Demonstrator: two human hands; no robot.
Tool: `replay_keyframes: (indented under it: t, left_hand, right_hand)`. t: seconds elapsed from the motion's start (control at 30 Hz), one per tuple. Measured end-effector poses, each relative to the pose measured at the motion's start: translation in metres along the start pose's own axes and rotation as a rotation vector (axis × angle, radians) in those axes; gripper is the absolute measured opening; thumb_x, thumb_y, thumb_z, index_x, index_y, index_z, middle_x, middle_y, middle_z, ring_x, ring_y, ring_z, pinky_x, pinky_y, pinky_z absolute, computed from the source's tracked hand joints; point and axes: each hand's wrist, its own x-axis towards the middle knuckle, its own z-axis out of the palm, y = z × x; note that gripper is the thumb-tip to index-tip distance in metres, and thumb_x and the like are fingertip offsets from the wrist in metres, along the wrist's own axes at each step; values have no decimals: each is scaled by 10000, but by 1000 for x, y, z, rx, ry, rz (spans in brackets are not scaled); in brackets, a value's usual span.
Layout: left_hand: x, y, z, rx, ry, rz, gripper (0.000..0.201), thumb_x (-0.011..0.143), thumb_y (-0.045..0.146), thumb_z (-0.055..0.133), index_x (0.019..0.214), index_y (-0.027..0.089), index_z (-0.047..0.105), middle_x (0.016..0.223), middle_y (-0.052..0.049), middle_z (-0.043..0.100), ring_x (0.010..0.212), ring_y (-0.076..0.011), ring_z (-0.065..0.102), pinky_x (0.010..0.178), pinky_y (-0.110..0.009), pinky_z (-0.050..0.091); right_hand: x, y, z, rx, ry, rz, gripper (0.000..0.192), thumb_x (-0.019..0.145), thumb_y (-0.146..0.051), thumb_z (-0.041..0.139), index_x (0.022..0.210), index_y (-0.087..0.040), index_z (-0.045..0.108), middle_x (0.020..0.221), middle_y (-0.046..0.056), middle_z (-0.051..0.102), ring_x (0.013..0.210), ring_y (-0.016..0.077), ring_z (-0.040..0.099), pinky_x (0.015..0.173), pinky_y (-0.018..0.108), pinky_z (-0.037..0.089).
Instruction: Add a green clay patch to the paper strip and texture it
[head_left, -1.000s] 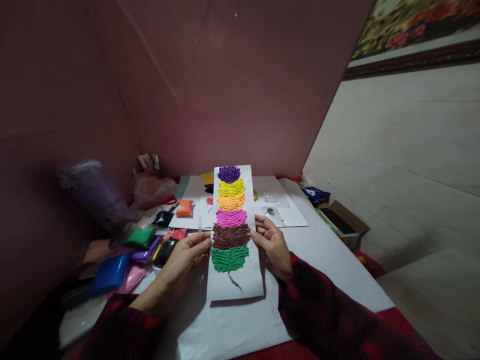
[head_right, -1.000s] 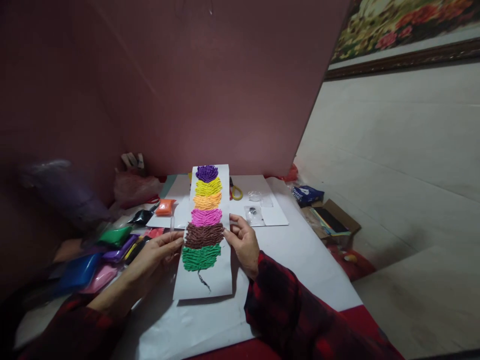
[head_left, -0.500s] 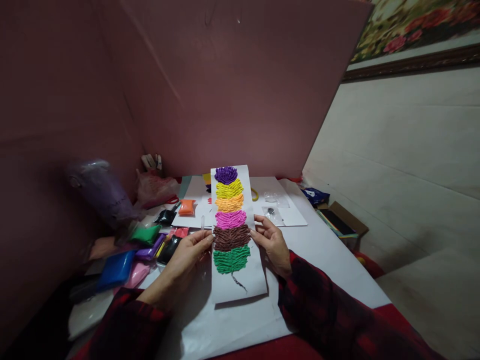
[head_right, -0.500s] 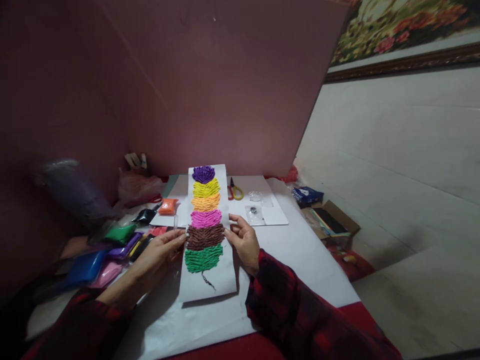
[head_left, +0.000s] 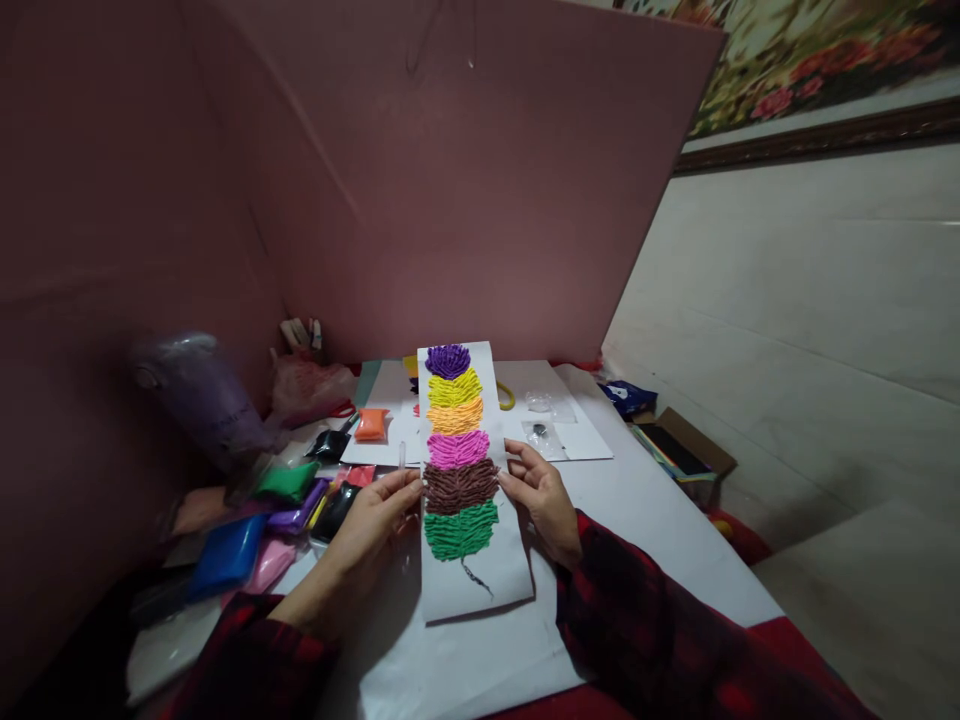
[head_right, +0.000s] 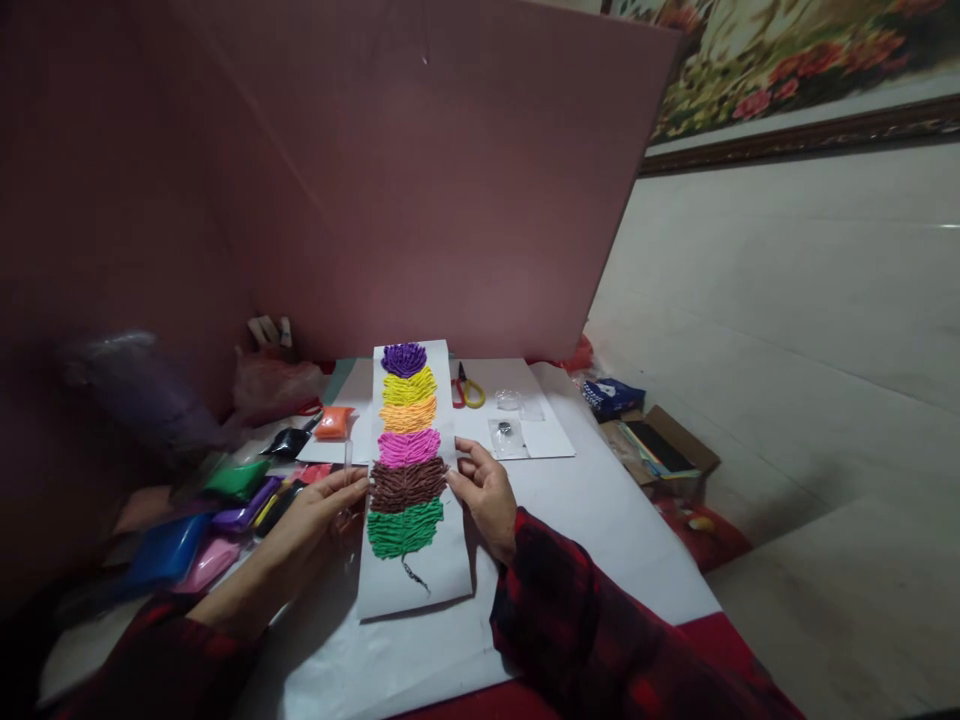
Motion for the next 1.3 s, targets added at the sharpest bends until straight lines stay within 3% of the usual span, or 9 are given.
replay_keyframes:
  t: [0.5,1.0,1.3]
  left_hand:
    - [1,-4,-3,-51,-55,24,239,697,326,809,784,143,683,695,-11,654,658,-123,607,661,-228,470]
    - [2,-3,-5,-90,-33,7,276,644,309,844,754,132,663,675,-20,664,620,-139,617,641,-254,489]
    - [3,-3,-6,-90,-38,2,253,661,278,833,789,131,673,687,-31,694,636,-156,651,647,-258,477]
  right_hand:
    - [0,3,1,-7,-51,-6,390,727,-287,739,1085,-208,609,839,34,728,765,209,676,787,374,492]
    - [1,7,1,3,-57,11,431,713,-302,764,1092,-180,600,838,36,722,762,188,666,745,308,464]
    - [1,7,2,61,-91,0,409,734,-274,748,1106,-183,604,908,60,733,844,213,681,815,345,464]
